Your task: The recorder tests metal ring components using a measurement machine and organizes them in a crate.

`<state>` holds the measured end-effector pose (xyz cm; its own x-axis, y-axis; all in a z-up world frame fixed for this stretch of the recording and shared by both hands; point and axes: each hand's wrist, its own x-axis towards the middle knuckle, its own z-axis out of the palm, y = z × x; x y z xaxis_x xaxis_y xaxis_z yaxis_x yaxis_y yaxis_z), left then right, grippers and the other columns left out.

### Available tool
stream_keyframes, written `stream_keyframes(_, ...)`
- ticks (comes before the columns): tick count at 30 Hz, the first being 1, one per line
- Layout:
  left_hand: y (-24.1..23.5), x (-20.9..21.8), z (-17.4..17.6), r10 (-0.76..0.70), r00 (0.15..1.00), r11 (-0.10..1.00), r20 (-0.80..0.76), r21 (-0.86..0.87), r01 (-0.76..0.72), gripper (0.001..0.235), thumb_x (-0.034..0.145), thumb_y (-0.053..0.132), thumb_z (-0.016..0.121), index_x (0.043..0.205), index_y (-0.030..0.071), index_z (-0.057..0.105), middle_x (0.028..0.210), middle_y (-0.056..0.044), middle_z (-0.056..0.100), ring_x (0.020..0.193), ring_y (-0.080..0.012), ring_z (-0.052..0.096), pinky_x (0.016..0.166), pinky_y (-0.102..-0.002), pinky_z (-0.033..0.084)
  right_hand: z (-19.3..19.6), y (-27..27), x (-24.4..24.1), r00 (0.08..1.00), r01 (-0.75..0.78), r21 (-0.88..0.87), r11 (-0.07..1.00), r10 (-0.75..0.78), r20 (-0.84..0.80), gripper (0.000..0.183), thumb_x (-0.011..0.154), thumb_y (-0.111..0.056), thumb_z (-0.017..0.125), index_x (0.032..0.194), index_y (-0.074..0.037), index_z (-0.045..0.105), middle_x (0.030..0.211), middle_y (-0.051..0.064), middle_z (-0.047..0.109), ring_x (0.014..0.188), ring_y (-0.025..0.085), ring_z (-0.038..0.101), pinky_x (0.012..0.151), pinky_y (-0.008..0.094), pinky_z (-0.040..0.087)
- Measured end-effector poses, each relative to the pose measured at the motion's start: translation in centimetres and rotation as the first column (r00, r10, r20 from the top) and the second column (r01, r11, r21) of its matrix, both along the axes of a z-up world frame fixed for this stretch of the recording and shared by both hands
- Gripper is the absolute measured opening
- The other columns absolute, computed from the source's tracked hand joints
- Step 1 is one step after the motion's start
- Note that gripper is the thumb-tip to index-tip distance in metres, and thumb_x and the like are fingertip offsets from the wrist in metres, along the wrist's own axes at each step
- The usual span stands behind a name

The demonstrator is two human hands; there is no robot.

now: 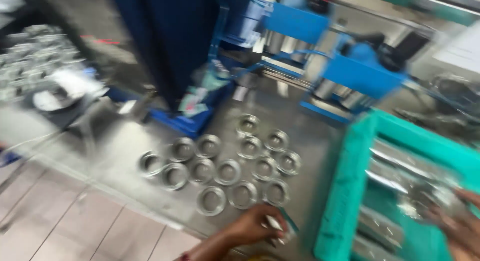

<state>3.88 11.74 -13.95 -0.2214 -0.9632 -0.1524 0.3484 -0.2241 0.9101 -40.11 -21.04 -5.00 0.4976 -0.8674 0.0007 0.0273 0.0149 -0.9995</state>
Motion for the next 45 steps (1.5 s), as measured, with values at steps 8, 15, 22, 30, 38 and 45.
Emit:
stream_keyframes(8, 2.0, 2.8, -0.3, 0.132, 0.991, 0.961, 0.031, 0.240, -0.136, 0.016, 0.086, 0.005, 0.080, 0.100, 0.006, 0.071, 0.089, -0.003, 0.073, 0.076, -0.0099, 0.065, 0.069, -0.027, 0.052, 8.2, 18.1, 24.1, 0.843, -0.273, -0.034, 0.961, 0.222, -0.490, 0.064, 0.066, -0.005, 0.090, 0.125, -0.014, 0.065, 0.105, 0.008, 0.076, 0.095, 0.022, 0.075, 0.082, 0.036, 0.062)
stream_keyframes(15, 3.2, 4.8, -0.7, 0.277, 0.950, 0.936, -0.144, 0.266, -0.233, 0.014, 0.086, 0.003, 0.077, 0.096, 0.006, 0.067, 0.087, -0.003, 0.072, 0.078, -0.0109, 0.068, 0.074, -0.029, 0.056, 1.8, 19.5, 30.7, 0.524, -0.446, -0.530, 0.721, -0.270, -0.808, 0.053, 0.060, 0.000, 0.082, 0.108, -0.015, 0.066, 0.103, 0.010, 0.073, 0.098, 0.040, 0.066, 0.080, 0.048, 0.054)
stream_keyframes(22, 3.3, 4.5, 0.0, 0.301, 0.949, 0.915, -0.089, 0.309, -0.261, 0.017, 0.085, 0.003, 0.079, 0.095, 0.006, 0.066, 0.085, -0.003, 0.071, 0.077, -0.0115, 0.066, 0.076, -0.030, 0.055, 2.9, 20.5, 30.8, 0.414, -0.357, -0.500, 0.789, -0.346, -0.842, 0.053, 0.073, -0.002, 0.077, 0.121, -0.018, 0.062, 0.092, 0.016, 0.073, 0.082, 0.042, 0.068, 0.069, 0.054, 0.054)
stream_keyframes(30, 2.7, 4.6, -0.2, 0.288, 0.952, 0.915, -0.101, 0.321, -0.243, 0.017, 0.085, 0.005, 0.079, 0.094, 0.006, 0.065, 0.085, -0.004, 0.073, 0.078, -0.0130, 0.069, 0.078, -0.031, 0.056, -0.1, 25.0, 28.9, 0.318, -0.360, -0.293, 0.886, -0.179, -0.931, 0.062, 0.071, -0.008, 0.081, 0.127, -0.014, 0.057, 0.096, 0.014, 0.071, 0.094, 0.039, 0.067, 0.079, 0.051, 0.053)
stream_keyframes(38, 2.5, 2.9, 0.8, 0.337, 0.926, 0.880, -0.173, 0.406, -0.245, 0.016, 0.086, 0.003, 0.074, 0.096, 0.008, 0.063, 0.083, -0.008, 0.074, 0.076, -0.0176, 0.071, 0.075, -0.033, 0.056, 0.8, 27.6, 28.4, 0.730, -0.374, -0.282, 0.883, 0.093, -0.677, 0.084, 0.071, -0.029, 0.094, 0.139, -0.006, 0.051, 0.131, 0.019, 0.052, 0.126, 0.039, 0.052, 0.103, 0.046, 0.043)
stream_keyframes(45, 2.5, 1.8, 0.9, 0.270, 0.951, 0.921, -0.152, 0.328, -0.209, 0.030, 0.090, 0.002, 0.071, 0.118, 0.006, 0.060, 0.098, -0.007, 0.071, 0.087, -0.0144, 0.068, 0.078, -0.031, 0.055, -0.9, 28.4, 27.6, 0.714, -0.298, -0.216, 0.930, 0.066, -0.697, 0.081, 0.067, -0.029, 0.089, 0.135, -0.008, 0.049, 0.125, 0.018, 0.059, 0.117, 0.039, 0.063, 0.094, 0.045, 0.053)
